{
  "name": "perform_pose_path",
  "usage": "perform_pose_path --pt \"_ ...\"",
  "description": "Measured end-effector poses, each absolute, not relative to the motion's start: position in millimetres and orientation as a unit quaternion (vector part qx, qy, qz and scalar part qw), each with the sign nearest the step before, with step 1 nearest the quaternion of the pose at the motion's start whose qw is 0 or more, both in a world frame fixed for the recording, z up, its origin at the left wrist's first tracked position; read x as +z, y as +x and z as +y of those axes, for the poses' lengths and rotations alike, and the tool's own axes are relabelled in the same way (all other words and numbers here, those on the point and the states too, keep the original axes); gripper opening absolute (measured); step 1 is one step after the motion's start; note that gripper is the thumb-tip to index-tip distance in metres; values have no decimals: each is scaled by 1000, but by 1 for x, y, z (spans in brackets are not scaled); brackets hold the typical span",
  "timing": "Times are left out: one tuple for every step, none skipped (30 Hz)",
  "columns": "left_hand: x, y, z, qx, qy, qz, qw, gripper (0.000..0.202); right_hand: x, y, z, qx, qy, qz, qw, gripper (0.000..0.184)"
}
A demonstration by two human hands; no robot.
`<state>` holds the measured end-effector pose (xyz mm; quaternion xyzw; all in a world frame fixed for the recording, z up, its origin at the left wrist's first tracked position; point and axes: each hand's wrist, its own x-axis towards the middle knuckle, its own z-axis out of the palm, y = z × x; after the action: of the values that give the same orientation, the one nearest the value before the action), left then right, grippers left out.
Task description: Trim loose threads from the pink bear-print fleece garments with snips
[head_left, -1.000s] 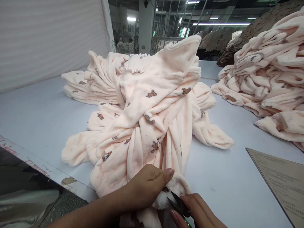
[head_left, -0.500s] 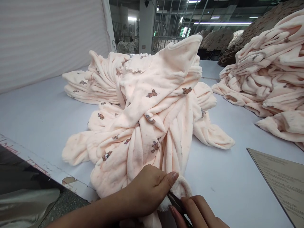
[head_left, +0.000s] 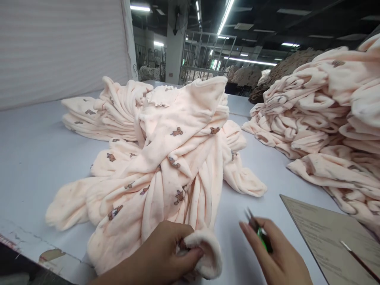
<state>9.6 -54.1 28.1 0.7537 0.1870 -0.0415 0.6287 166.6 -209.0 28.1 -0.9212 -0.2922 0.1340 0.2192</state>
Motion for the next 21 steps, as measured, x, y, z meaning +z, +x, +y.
perform_pose_path --pt "24 9 -56 22 808 155 568 27 21 187 -204 108 -942 -251 197 43" --pt "20 10 -59 88 852 110 504 29 13 208 -198 91 -948 -238 190 43" --pt "15 10 -62 143 880 56 450 29 3 226 -190 79 -952 -230 187 43" --pt "10 11 -65 167 897 -6 410 28 -8 242 -183 74 -952 -232 183 43" --pt "6 12 -68 159 909 -58 380 26 -18 255 -177 81 -952 -236 179 43" --pt "3 11 -68 127 921 -98 355 26 -27 263 -171 96 -950 -238 176 39" --pt "1 9 -67 76 932 -124 332 24 -33 267 -167 115 -947 -242 177 34" --pt "0 6 -63 21 943 -124 309 21 -38 267 -165 136 -942 -246 184 29" --pt "2 0 -56 -31 952 -89 293 17 -39 262 -164 158 -934 -250 199 24" --pt "4 -7 -48 -72 956 -30 282 17 -39 254 -166 181 -923 -257 223 21" --pt "8 -15 -39 -102 954 41 279 21 -37 243 -169 205 -907 -264 255 20" --pt "13 -24 -29 -128 944 112 283 27 -33 229 -173 234 -886 -271 294 21" --pt "19 -34 -19 -152 930 175 285 32 -29 213 -178 265 -860 -277 337 25" --pt "25 -42 -11 -176 917 226 279 34 -24 197 -182 291 -834 -271 383 30" --pt "32 -49 -5 -199 907 261 264 36 -20 182 -186 316 -809 -256 425 34" --pt "39 -54 -2 -221 901 283 244 38 -17 167 -189 342 -784 -230 464 37" --pt "46 -56 -2 -238 896 299 224 40 -15 155 -191 367 -760 -196 499 40" --pt "52 -56 -4 -249 894 306 211 40 -14 146 -191 390 -738 -161 527 42" --pt "58 -54 -9 -251 894 302 215 38 -14 138 -191 409 -719 -127 548 43" --pt "61 -50 -15 -239 897 285 239 34 -15 134 -191 422 -702 -98 565 41" --pt "63 -46 -23 -213 900 259 278 32 -16 131 -190 429 -690 -78 578 38"
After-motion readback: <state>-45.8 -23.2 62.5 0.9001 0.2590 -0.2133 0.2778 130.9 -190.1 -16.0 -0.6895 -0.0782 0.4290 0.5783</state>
